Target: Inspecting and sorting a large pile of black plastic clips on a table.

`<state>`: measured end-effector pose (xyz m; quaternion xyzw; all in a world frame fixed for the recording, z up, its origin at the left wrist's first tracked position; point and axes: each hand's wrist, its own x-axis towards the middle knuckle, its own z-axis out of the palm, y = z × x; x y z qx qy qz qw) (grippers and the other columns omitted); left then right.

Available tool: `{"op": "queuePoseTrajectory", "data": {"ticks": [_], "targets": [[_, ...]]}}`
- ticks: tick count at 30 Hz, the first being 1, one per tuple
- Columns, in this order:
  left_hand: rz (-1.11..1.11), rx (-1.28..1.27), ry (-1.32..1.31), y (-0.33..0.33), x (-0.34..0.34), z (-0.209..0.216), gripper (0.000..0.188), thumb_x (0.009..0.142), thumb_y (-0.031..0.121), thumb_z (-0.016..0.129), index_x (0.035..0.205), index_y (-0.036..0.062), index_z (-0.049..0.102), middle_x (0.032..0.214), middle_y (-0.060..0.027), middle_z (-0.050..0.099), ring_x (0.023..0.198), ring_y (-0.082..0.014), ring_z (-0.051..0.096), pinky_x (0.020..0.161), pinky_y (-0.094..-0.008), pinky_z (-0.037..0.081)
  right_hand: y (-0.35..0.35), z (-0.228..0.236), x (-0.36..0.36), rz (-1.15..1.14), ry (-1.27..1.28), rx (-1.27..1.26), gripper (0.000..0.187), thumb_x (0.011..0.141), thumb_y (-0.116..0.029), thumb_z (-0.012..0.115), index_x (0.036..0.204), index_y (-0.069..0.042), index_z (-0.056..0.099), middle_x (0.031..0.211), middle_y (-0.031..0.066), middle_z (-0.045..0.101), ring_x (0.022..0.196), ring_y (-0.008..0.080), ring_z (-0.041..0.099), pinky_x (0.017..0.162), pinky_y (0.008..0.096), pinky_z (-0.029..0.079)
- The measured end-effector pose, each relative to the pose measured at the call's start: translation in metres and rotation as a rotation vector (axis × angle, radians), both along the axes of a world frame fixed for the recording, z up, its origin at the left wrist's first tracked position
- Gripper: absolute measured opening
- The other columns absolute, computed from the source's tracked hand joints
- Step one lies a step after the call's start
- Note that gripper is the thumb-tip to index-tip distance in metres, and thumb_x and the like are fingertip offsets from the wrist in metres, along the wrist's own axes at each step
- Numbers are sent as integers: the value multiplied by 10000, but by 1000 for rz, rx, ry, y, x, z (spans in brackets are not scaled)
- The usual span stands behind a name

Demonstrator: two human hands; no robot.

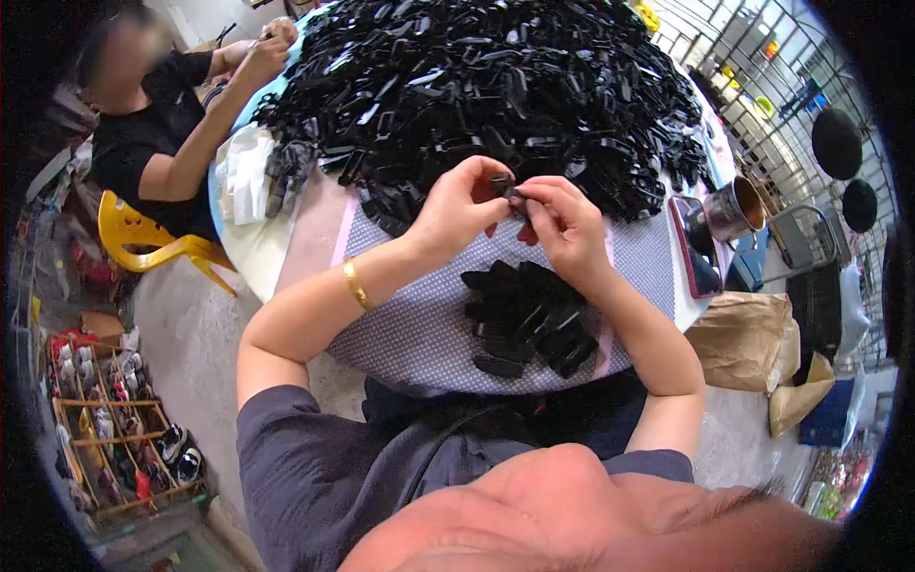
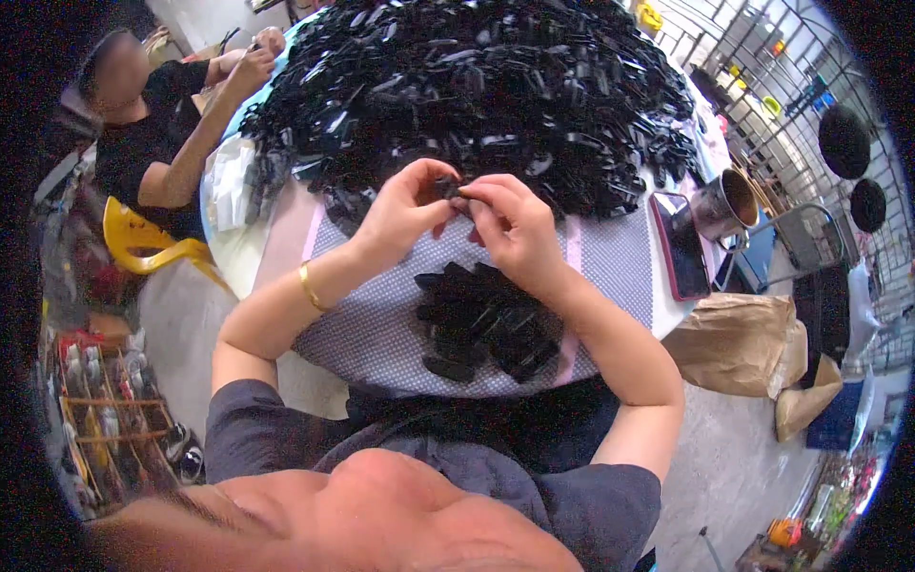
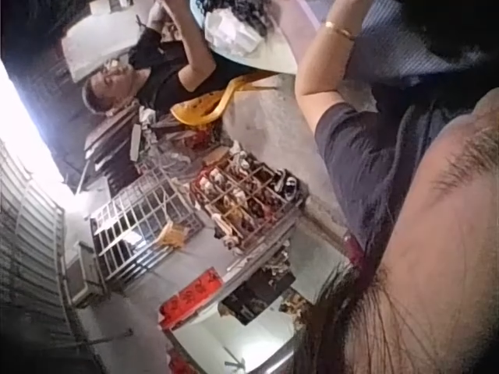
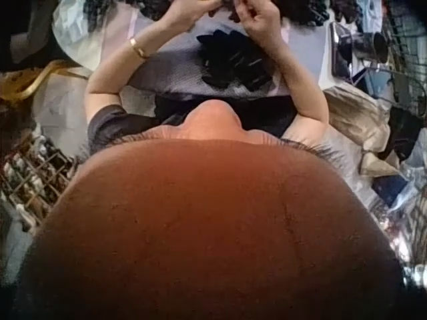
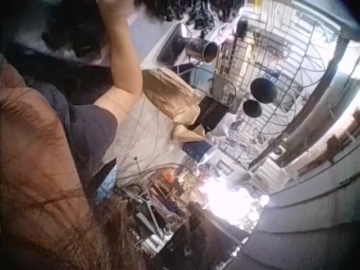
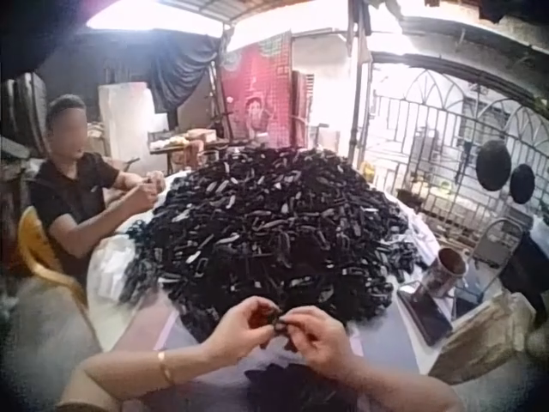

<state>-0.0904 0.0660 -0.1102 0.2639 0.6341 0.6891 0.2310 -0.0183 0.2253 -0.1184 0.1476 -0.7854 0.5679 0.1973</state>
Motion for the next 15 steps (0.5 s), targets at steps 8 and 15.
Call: {"op": "queuePoseTrajectory", "data": {"ticks": [8,15], "targets": [[-69,220,-127,1,14,3,345,878,16,514,1216,-42,470,1012,-124,602,828,-167,626,767,-295,522,12,-6,-3,-56,-2,-5,167,899,16,467,1024,51,573,1017,82,555,716,97,582,590,198,486],[125,14,335,-2,10,-9,284,794,16,647,1077,45,634,866,-4,543,726,-69,549,634,-213,476,7,0,2,29,-34,-32,179,900,20,455,1036,62,563,1058,112,539,699,155,621,585,234,531]]}}
